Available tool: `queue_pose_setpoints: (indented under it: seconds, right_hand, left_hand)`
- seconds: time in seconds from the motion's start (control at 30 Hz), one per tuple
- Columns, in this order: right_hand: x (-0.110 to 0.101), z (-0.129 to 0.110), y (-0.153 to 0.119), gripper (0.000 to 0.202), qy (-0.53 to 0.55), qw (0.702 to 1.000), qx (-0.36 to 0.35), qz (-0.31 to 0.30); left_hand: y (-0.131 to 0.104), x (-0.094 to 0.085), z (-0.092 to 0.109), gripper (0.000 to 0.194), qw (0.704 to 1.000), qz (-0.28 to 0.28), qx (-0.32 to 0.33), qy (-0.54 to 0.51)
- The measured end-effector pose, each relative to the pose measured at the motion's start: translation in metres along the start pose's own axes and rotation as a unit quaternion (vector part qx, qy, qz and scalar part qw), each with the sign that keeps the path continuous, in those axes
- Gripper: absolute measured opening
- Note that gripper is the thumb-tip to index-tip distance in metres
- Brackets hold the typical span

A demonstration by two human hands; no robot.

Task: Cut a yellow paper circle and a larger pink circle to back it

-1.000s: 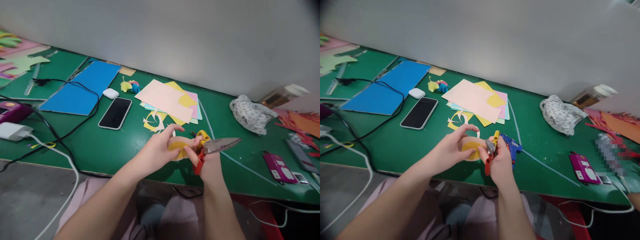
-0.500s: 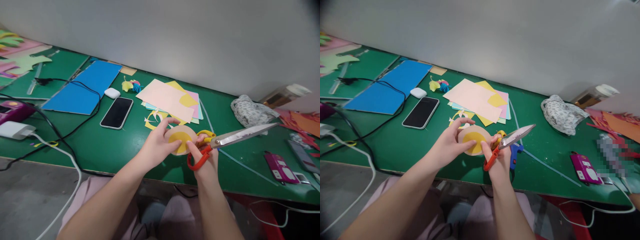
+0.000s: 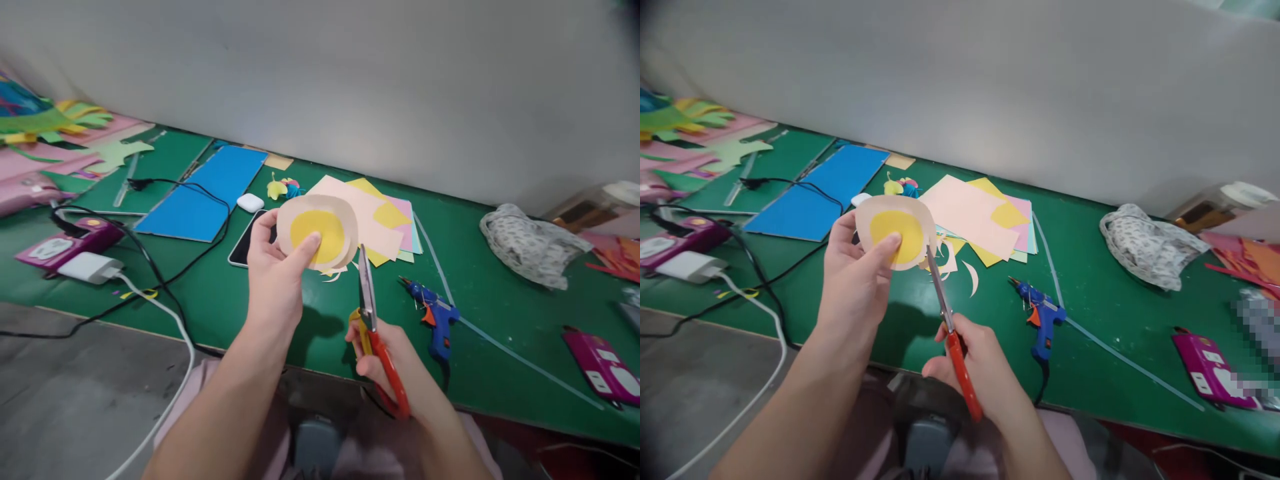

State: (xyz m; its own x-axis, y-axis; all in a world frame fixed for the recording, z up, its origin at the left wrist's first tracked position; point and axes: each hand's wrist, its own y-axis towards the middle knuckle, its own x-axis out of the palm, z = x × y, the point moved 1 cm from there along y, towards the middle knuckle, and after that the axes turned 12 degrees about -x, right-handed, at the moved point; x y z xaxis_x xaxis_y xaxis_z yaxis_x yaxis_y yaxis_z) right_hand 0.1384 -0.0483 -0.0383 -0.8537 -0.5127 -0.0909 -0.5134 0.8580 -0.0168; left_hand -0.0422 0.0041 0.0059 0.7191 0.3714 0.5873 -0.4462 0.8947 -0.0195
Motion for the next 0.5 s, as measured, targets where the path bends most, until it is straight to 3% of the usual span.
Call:
queue_pose_setpoints:
  seconds: [0.07, 0.23, 0.5]
  right_hand:
    - [0.007, 0.009, 0.002, 0.065, 0.016, 1.0, 0.015, -0.002]
    - [0.015, 0.023, 0.004, 0.069, -0.01, 0.999, -0.031, 0.041]
    - [0.014, 0.017, 0.003, 0.064, -0.008, 0.999, -0.029, 0.043]
  left_hand:
    - [-0.002, 0.001, 0.004, 0.055, 1.0, 0.007, 0.001, -0.015]
    - [-0.009, 0.003, 0.009, 0.053, 1.0, 0.009, -0.01, -0.013]
    - [-0.012, 0.005, 0.01, 0.053, 1.0, 0.029, -0.001, 0.001]
